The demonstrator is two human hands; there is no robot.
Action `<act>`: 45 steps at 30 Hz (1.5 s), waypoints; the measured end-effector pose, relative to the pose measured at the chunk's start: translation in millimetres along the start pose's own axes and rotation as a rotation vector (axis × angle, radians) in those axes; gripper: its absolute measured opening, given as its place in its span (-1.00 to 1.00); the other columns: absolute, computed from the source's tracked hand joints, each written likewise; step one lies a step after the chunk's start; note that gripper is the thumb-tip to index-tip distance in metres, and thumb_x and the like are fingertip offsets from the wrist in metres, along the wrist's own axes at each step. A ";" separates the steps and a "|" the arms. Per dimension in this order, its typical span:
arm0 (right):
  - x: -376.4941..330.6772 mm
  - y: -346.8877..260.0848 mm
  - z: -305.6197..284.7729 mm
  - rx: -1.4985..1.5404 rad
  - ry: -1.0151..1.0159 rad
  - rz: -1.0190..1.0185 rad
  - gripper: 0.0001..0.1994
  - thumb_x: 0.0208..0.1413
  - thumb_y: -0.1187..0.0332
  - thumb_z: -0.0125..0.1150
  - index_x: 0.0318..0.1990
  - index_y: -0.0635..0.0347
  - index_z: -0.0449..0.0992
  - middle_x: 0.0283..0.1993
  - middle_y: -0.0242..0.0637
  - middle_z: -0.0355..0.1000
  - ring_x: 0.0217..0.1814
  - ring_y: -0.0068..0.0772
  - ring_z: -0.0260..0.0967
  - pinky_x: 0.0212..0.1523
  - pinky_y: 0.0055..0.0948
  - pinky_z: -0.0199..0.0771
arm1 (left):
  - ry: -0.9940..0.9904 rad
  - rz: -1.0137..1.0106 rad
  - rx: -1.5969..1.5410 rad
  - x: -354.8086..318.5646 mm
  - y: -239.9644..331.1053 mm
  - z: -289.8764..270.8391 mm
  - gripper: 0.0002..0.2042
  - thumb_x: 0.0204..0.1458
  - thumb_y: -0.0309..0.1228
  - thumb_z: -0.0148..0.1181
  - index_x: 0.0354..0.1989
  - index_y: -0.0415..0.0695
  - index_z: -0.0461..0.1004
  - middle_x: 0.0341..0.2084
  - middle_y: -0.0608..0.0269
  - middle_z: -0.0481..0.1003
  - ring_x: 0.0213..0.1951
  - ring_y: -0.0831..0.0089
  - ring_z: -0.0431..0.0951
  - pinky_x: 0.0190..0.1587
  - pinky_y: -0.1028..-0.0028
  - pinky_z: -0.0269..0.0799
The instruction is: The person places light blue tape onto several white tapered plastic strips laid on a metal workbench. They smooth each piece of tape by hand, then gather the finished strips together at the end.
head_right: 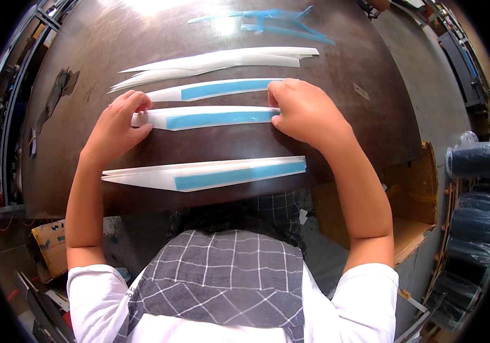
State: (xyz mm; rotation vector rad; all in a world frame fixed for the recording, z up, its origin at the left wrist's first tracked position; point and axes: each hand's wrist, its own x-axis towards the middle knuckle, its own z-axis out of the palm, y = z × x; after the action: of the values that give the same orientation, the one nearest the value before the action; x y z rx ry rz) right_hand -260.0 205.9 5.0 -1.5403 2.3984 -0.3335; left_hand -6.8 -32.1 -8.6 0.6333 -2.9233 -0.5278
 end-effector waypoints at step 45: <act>-89.9 -0.9 26.7 0.314 0.105 -0.101 -0.72 -0.01 0.60 0.34 -0.09 0.28 0.57 -0.07 -0.12 0.49 -0.01 -0.08 0.48 0.02 -0.24 0.51 | -0.047 -0.012 -0.183 -90.4 45.1 16.9 -0.68 -0.10 -0.59 0.28 -0.12 -0.15 0.46 -0.08 0.06 0.40 0.01 0.08 0.45 0.06 0.22 0.42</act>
State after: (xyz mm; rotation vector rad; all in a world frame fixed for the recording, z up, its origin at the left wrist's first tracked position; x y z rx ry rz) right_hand -214.2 286.2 -10.6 -1.5316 2.2133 -0.7899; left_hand 55.2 49.5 -10.8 0.6235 -2.8703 -0.8105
